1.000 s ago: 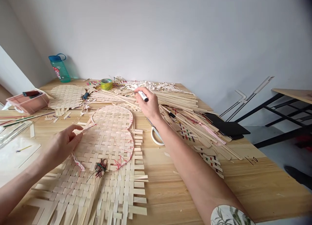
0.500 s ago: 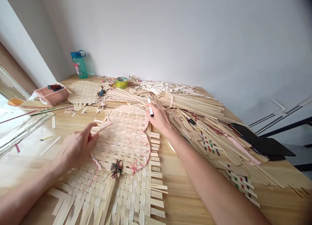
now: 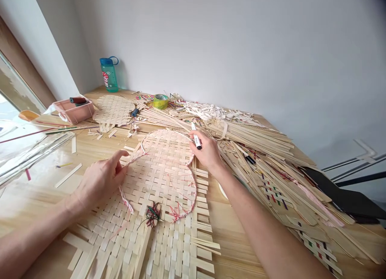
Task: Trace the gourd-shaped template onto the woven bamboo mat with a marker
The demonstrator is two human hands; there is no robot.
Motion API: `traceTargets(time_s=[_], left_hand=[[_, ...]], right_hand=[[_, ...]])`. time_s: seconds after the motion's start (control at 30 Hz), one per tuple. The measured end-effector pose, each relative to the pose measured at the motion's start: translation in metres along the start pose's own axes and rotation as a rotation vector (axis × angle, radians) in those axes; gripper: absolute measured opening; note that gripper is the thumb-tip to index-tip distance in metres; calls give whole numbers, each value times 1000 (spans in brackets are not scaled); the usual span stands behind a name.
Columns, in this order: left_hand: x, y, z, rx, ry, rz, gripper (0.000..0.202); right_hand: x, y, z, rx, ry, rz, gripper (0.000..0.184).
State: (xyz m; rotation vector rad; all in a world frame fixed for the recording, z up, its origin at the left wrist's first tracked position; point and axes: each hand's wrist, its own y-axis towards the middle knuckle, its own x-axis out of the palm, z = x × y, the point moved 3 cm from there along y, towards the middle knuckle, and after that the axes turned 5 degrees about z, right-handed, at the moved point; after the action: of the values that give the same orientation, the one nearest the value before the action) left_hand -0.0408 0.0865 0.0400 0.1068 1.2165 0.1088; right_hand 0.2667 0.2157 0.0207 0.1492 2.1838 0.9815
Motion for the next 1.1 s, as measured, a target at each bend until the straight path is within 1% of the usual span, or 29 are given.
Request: traceTargets(time_s=[0.1,0.33,0.43,0.47,0.53,0.6,0.63,0.7,0.77,0.83,0.9,1.1], left_hand=[[0,1,-2,-24,-14,14,35],[-3,3,-3,-104,-109,23,33],[-3,3,-4,-79,-80,31,30],[-3,2,-5,-53,-56,49,28],[-5,-3,-2,44,-12,134,25],[-7,-13,6,214,-23,220,20],[-8,-18,12,315,-50,238,17],[-6,-29,24,502,-108,220,17],[-3,-37,34,624,-136,172,20],[1,-40,39,677,-154,130,23],[4,-41,41,687,-174,100,26],[7,-40,40,658,-172,109,26]], right_hand=[[-1,0,-2,-14,0,29,26],[4,-3,-1,-3,4,23,26],[5,-4,-1,-13,4,9,25],[6,-5,-1,-18,1,3,25],[6,-5,0,-23,-9,-4,25],[6,-5,0,-25,-19,1,27],[6,-6,0,-27,-22,5,28],[6,-6,1,-28,-29,14,30],[6,-6,1,-21,-45,29,31],[5,-6,2,-15,-64,48,30],[5,-5,3,-14,-75,69,30],[4,-5,5,-19,-90,84,30]])
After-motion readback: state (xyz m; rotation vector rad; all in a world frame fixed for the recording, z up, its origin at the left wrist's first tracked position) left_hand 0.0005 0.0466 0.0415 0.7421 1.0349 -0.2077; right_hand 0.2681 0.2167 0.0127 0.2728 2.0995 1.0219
